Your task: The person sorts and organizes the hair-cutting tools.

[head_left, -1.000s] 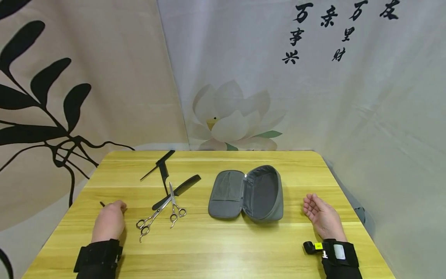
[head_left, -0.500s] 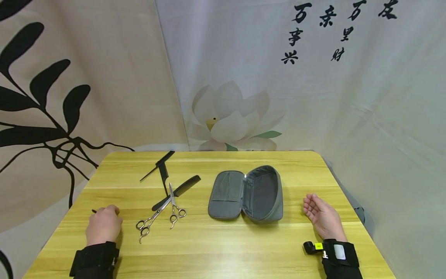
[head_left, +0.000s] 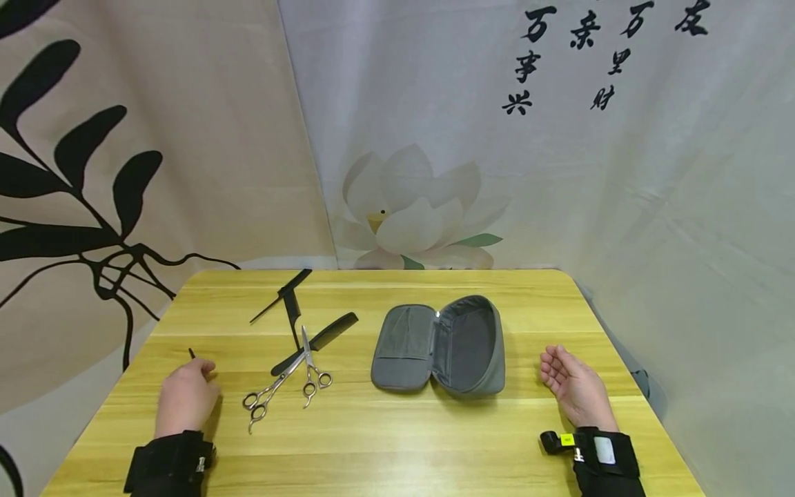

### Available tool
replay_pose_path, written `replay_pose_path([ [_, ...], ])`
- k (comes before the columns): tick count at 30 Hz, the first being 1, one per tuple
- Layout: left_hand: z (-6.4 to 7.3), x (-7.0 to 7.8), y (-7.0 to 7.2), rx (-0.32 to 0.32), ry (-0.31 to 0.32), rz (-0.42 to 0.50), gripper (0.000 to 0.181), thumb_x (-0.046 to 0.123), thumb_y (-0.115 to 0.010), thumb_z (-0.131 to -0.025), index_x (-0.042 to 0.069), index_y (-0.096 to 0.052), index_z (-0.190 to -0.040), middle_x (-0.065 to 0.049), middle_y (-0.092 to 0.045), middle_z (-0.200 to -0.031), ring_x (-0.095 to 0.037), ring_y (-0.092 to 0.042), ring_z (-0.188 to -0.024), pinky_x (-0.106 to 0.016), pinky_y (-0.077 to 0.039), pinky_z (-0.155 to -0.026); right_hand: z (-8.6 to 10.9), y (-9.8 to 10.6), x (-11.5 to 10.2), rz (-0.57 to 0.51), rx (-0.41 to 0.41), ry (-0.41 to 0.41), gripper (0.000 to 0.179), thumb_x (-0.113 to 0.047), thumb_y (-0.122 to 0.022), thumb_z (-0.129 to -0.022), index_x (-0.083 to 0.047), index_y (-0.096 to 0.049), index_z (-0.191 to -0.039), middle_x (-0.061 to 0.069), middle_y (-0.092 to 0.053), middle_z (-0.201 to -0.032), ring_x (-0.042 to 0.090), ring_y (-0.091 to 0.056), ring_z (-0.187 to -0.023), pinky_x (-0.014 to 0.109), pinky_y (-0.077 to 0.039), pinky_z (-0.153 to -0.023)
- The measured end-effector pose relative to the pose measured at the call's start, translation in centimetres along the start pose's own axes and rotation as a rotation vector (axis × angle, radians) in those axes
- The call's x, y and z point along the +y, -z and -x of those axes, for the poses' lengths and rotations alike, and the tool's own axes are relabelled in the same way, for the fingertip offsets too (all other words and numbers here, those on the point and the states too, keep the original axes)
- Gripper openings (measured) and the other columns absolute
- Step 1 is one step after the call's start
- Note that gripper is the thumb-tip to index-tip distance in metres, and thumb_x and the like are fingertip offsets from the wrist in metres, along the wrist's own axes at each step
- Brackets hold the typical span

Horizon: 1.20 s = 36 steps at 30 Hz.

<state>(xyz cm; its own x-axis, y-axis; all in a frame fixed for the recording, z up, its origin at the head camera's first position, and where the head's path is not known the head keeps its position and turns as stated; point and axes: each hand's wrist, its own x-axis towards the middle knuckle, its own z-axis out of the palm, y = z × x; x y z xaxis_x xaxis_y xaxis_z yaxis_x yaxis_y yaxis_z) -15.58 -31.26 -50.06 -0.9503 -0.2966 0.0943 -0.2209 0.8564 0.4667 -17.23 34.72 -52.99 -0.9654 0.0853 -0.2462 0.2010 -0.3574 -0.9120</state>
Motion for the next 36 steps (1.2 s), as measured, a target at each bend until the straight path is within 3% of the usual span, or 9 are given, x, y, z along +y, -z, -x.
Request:
replay_pose_path([
  [8, 0.3, 2.5, -1.0, 0.153, -0.183, 0.115, 0.026, -0.002, -0.071, -0.094, -0.004, -0.073, -0.120, -0.030, -0.073, -0.114, -0.044, -0.069, -0.098, -0.049, -0.054, -0.075, 0.4, -0.7, -0.3, 0.064, 0.015, 0.031, 0.028, -0.044, -0.056, -0.110, -0.023, -0.073, -0.116, -0.012, -0.073, -0.104, 0.007, -0.067, -0.098, 0.021, -0.059, -0.086],
  [10, 0.3, 3.2, -1.3, 0.176, -0.195, 0.157, 0.026, -0.002, -0.073, -0.094, -0.001, -0.074, -0.120, -0.027, -0.074, -0.113, -0.042, -0.069, -0.098, -0.042, -0.054, -0.073, 0.5, -0.9, -0.4, 0.076, 0.022, 0.041, 0.027, -0.044, -0.056, -0.110, -0.024, -0.074, -0.114, -0.011, -0.074, -0.104, 0.007, -0.068, -0.098, 0.022, -0.059, -0.085],
  [14, 0.5, 4.8, -1.6, 0.190, -0.154, 0.271, 0.028, 0.002, -0.074, -0.096, 0.004, -0.075, -0.124, -0.020, -0.075, -0.116, -0.033, -0.071, -0.098, -0.019, -0.050, -0.072, 0.7, -1.2, -0.5, 0.088, 0.042, 0.054, 0.027, -0.044, -0.057, -0.110, -0.024, -0.075, -0.114, -0.011, -0.075, -0.105, 0.008, -0.069, -0.098, 0.022, -0.059, -0.085],
  [18, 0.7, 6.2, -1.9, 0.148, -0.067, 0.446, 0.032, 0.008, -0.074, -0.100, 0.008, -0.070, -0.133, -0.016, -0.074, -0.122, -0.010, -0.068, -0.099, -0.003, -0.047, -0.076, 1.0, -1.5, -0.6, 0.086, 0.062, 0.063, 0.027, -0.044, -0.057, -0.110, -0.024, -0.076, -0.114, -0.011, -0.076, -0.105, 0.009, -0.070, -0.099, 0.022, -0.059, -0.084],
  [22, 1.0, 7.0, -2.5, 0.111, -0.018, 0.621, 0.034, 0.011, -0.072, -0.103, 0.009, -0.067, -0.136, -0.011, -0.070, -0.128, 0.008, -0.060, -0.098, -0.003, -0.051, -0.081, 1.2, -1.8, -0.8, 0.090, 0.071, 0.078, 0.027, -0.044, -0.058, -0.110, -0.024, -0.076, -0.115, -0.011, -0.076, -0.104, 0.009, -0.070, -0.098, 0.023, -0.059, -0.083],
  [29, 1.3, 7.9, -4.0, 0.111, 0.028, 0.903, 0.037, 0.006, -0.074, -0.101, 0.004, -0.064, -0.137, -0.006, -0.065, -0.128, 0.000, -0.064, -0.106, -0.007, -0.055, -0.088, 1.2, -2.3, -0.9, 0.100, 0.064, 0.097, 0.027, -0.044, -0.058, -0.110, -0.024, -0.076, -0.115, -0.011, -0.076, -0.104, 0.008, -0.069, -0.096, 0.022, -0.060, -0.082],
  [36, 1.5, 8.4, -4.4, 0.060, 0.103, 1.042, 0.043, 0.007, -0.075, -0.100, 0.004, -0.060, -0.141, -0.004, -0.061, -0.129, -0.003, -0.066, -0.104, -0.010, -0.057, -0.082, 1.3, -2.5, -1.1, 0.096, 0.050, 0.121, 0.026, -0.042, -0.057, -0.111, -0.024, -0.076, -0.114, -0.011, -0.076, -0.104, 0.008, -0.070, -0.096, 0.022, -0.060, -0.082],
])
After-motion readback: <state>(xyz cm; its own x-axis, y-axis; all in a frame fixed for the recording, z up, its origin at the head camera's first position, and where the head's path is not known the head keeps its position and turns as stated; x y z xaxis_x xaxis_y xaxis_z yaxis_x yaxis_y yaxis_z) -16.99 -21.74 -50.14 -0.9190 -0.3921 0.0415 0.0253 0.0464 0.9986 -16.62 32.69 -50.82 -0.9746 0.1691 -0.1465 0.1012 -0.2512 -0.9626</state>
